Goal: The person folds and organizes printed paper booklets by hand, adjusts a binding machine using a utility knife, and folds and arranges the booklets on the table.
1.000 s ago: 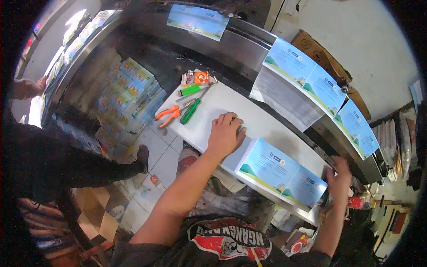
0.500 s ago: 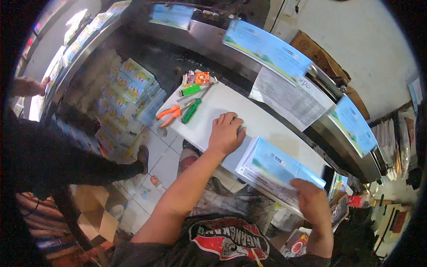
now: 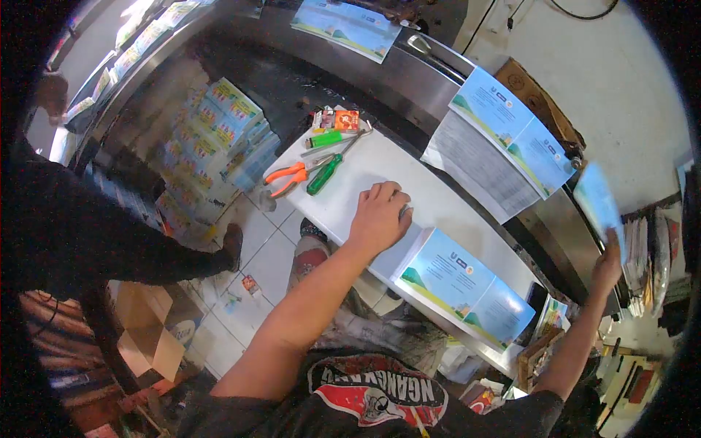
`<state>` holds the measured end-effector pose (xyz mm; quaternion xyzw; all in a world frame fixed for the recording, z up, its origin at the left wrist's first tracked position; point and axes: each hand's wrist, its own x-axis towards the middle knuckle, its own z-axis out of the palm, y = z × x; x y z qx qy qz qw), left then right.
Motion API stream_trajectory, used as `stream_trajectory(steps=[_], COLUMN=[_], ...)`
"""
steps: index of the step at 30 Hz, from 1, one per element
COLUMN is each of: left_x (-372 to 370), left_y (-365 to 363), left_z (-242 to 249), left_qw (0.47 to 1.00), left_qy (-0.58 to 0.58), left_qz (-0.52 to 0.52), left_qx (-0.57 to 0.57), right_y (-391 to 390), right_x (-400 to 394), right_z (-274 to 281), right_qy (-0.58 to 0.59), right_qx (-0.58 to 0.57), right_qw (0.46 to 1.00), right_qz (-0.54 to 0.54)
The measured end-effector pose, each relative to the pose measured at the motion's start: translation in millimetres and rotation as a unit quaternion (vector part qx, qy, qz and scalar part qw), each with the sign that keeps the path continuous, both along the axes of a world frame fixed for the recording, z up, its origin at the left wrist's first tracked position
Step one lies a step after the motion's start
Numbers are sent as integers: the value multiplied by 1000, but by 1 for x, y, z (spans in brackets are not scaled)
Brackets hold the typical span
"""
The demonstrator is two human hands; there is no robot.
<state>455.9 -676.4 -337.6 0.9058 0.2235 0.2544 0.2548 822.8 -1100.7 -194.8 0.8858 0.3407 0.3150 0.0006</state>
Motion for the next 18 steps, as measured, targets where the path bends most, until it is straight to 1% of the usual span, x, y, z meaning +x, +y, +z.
stream_trajectory(steps=[2, 3, 6, 8, 10, 12, 14, 16, 17, 18], left_x=[0, 1, 1, 1, 3, 1, 1, 1, 0, 0], left_y=[0, 0, 0, -1, 1, -2, 0, 1, 1, 1], left_z=[1, 1, -1, -2, 1, -2, -5, -2, -1, -1], left_qw=[1000, 1000, 1000, 1000, 1000, 1000, 1000, 1000, 1000, 1000], left_qy=[7, 7, 0, -3, -2, 5, -4, 2, 9, 9], left_qz=[-2, -2, -4, 3, 3, 1, 1, 1, -1, -1], left_qx=[3, 3, 10, 15, 15, 11, 19, 9, -2, -2], right_y=[8, 3, 0, -3, 32, 74, 116, 131, 132, 132], right_x=[-19, -25, -45, -60, -114, -190, -263, -310, -316, -320], right_z=[-30, -42, -51, -54, -42, -28, -11, -22, -23, -23], right_qy=[55, 108, 97, 122, 200, 361, 330, 284, 284, 317], right_qx=[0, 17, -8, -13, -18, 2, -109, -208, -208, -223], right_qw=[998, 993, 994, 992, 980, 933, 927, 927, 926, 911], right_qz=[-3, -46, -40, -42, 13, 5, 142, 133, 133, 142])
